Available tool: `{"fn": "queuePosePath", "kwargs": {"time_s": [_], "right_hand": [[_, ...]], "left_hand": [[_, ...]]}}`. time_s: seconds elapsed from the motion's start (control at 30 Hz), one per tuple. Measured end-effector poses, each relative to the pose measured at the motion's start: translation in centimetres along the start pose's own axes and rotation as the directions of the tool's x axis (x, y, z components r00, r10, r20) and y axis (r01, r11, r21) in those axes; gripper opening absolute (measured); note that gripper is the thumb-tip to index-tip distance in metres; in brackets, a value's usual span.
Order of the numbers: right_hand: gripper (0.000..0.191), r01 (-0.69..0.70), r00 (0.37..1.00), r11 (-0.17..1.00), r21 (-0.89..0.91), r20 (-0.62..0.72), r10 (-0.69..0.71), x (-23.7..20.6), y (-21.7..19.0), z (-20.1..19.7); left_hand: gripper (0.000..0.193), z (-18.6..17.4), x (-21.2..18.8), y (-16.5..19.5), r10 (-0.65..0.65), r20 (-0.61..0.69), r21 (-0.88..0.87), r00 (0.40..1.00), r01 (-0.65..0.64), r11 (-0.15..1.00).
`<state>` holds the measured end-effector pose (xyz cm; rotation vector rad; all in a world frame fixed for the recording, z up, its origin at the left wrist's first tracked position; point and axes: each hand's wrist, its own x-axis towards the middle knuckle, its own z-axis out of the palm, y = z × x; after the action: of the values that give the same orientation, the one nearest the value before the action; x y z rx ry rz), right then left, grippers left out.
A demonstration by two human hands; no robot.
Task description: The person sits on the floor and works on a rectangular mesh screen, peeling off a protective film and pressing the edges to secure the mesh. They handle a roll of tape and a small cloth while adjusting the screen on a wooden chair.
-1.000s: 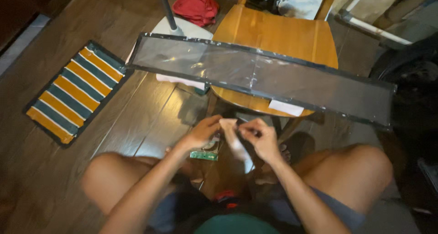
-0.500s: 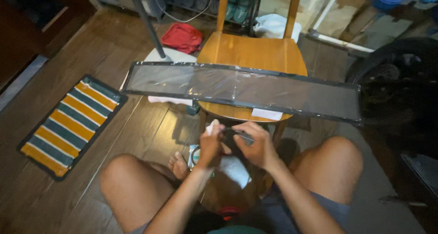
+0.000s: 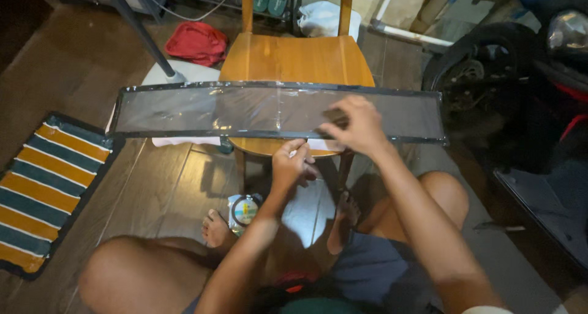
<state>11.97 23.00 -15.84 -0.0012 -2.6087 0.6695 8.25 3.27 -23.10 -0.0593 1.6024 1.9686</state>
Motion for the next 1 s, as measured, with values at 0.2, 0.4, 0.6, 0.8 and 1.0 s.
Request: {"fn": "queuePosePath", "kwargs": {"time_s": [0.2, 0.4, 0.6, 0.8, 1.0], "right_hand": [[0.056, 0.246, 0.956, 0.94, -0.236, 0.217, -0.196, 4.4, -2.3, 3.0], [0.039, 0.336, 0.89, 0.885, -0.322, 0.417, -0.186, 4.9, -3.6, 7.5], [0.018, 0.368, 0.887, 0.88, -0.301, 0.397, -0.236, 5.4, -3.2, 11.4], [0.019, 0.354, 0.897, 0.875, -0.33, 0.385, -0.217, 5.4, -2.8, 11.3], [0.02, 0.371, 0.888, 0.87, -0.325, 0.398, -0.231, 6.2, -2.5, 11.7]], "left_hand": [[0.015, 1.6, 4.4, -3.5, 0.109, -0.024, 0.109, 0.994, -0.105, 0.988], [0.016, 2.0, 5.5, -7.3, 0.272, -0.114, 0.065, 0.956, -0.266, 0.962], [0.039, 3.0, 6.0, -6.5, 0.503, -0.162, 0.221, 0.849, -0.466, 0.857], [0.039, 4.2, 6.5, -6.3, 0.446, -0.208, 0.359, 0.871, -0.356, 0.863], [0.029, 5.0, 7.1, -6.1, 0.169, -0.198, -0.06, 0.966, -0.184, 0.981]]}}
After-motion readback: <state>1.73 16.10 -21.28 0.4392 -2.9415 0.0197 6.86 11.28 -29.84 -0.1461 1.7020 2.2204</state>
